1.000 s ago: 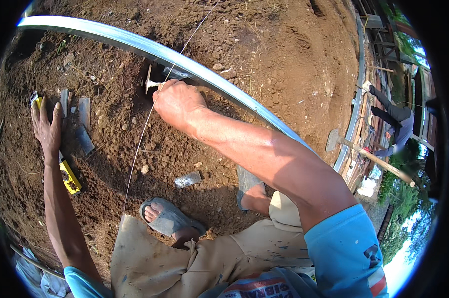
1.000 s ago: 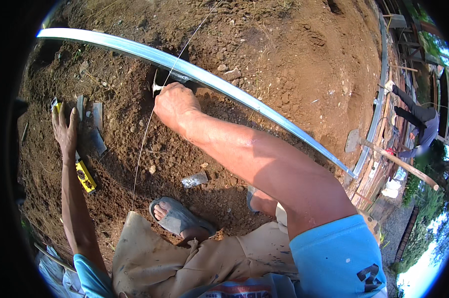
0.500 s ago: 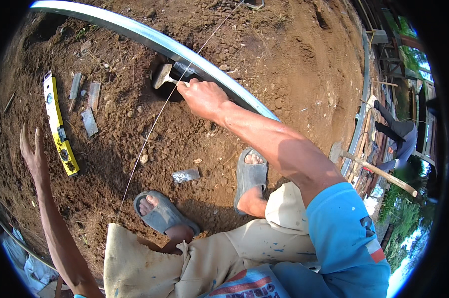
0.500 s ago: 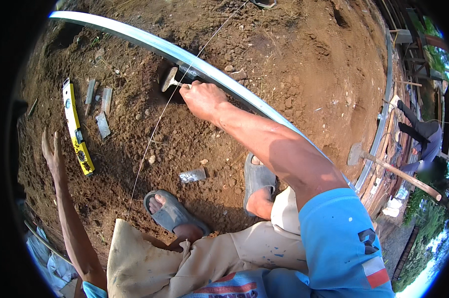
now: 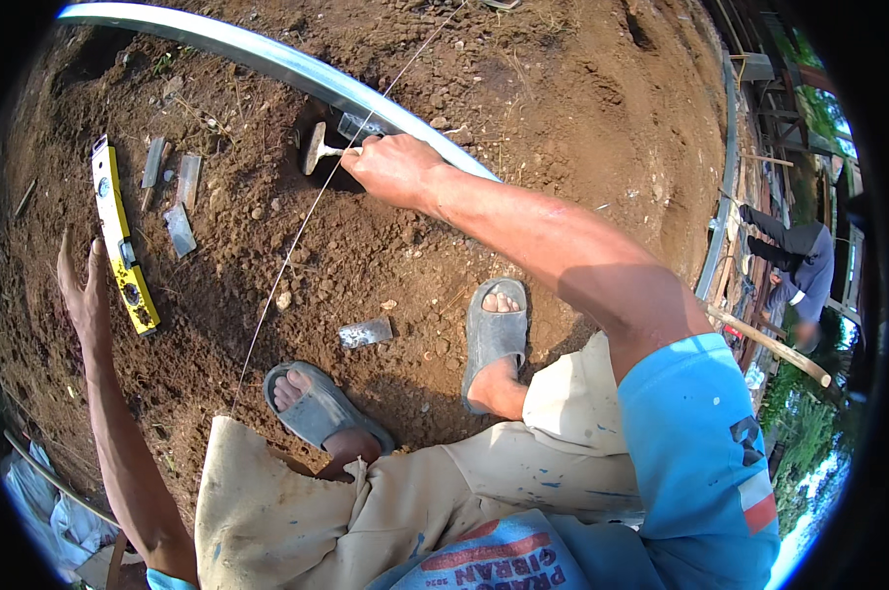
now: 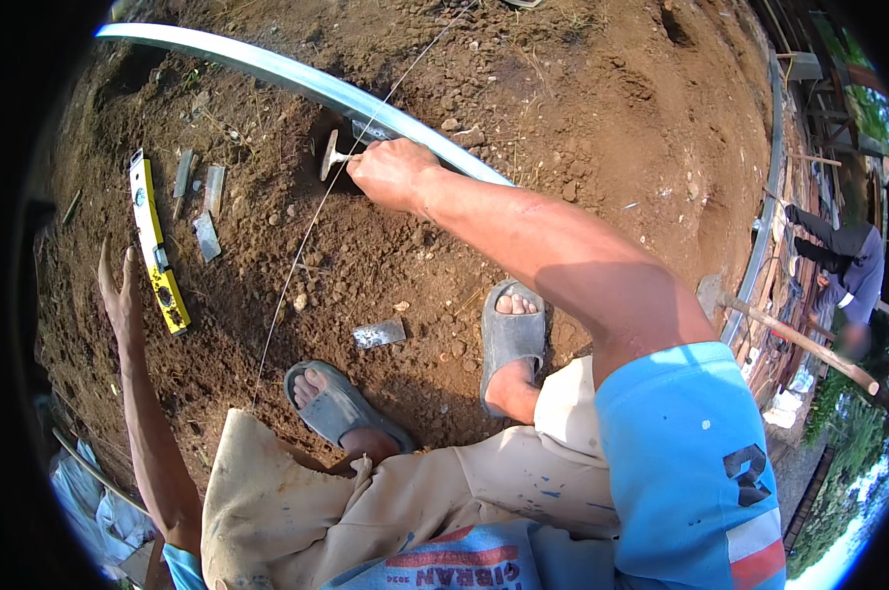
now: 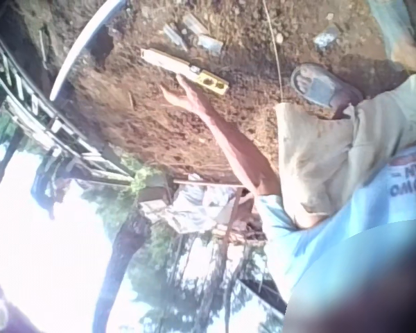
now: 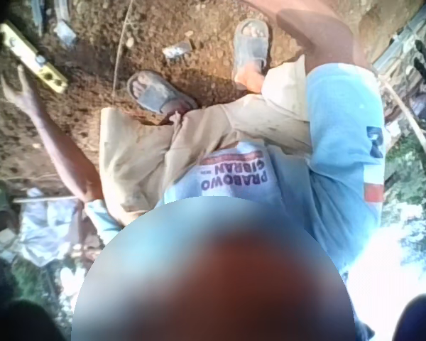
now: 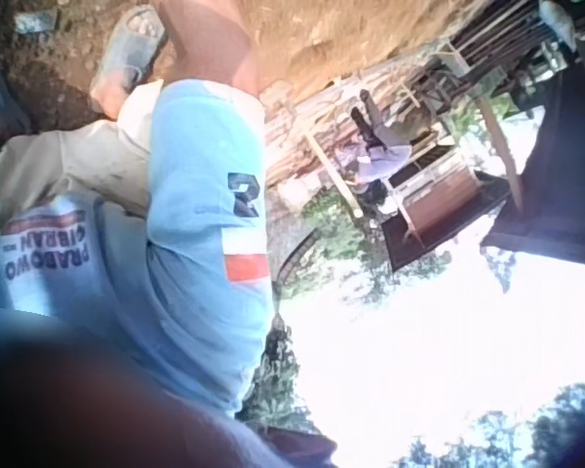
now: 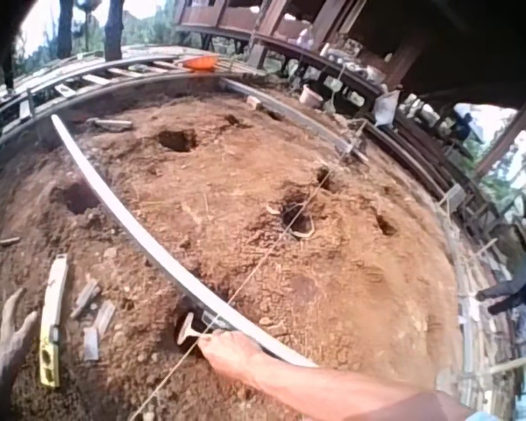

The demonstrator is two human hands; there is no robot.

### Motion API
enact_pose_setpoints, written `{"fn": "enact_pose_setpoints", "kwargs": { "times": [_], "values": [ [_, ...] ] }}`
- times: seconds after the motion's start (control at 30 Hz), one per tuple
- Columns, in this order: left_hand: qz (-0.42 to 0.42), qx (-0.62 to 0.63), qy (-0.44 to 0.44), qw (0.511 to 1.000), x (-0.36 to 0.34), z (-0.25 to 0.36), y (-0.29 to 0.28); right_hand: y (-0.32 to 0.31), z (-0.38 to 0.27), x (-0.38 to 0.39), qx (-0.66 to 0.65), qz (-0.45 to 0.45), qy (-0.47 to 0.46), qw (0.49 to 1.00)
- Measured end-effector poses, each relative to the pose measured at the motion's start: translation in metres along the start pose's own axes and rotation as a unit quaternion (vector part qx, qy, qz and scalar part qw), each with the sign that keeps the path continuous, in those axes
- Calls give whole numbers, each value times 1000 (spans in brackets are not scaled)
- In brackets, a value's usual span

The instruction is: The person positions a long metal frame on the ground, uses a trowel to adjust soil around it, and aligns it with a string line. Another person uses a hammer drill nearby. The person continues to adjust the frame and soil to ensure proper alignment.

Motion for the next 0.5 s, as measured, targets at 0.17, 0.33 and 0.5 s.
{"fn": "enact_pose_setpoints", "kwargs": {
  "times": [0.17,0.33,0.5],
  "values": [
    [14,-1,56,998,1,9,-2,-44,6,36,-8,63,-34,997],
    [3,-18,-1,1000,26,-2,-14,-31,-14,18,-34,29,1,999],
    [-1,38,39,999,16,26,-2,-5,-13,-19,-17,-33,18,999]
  ]
}}
Point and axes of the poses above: each hand's wrist, its own x-axis away from the middle knuckle, its own y-axis out of the palm, z = x × y, the point moved 2 cm from there along -x, towards the middle knuckle, and after that the axes turned 4 degrees about -y, right-handed, at the moved point
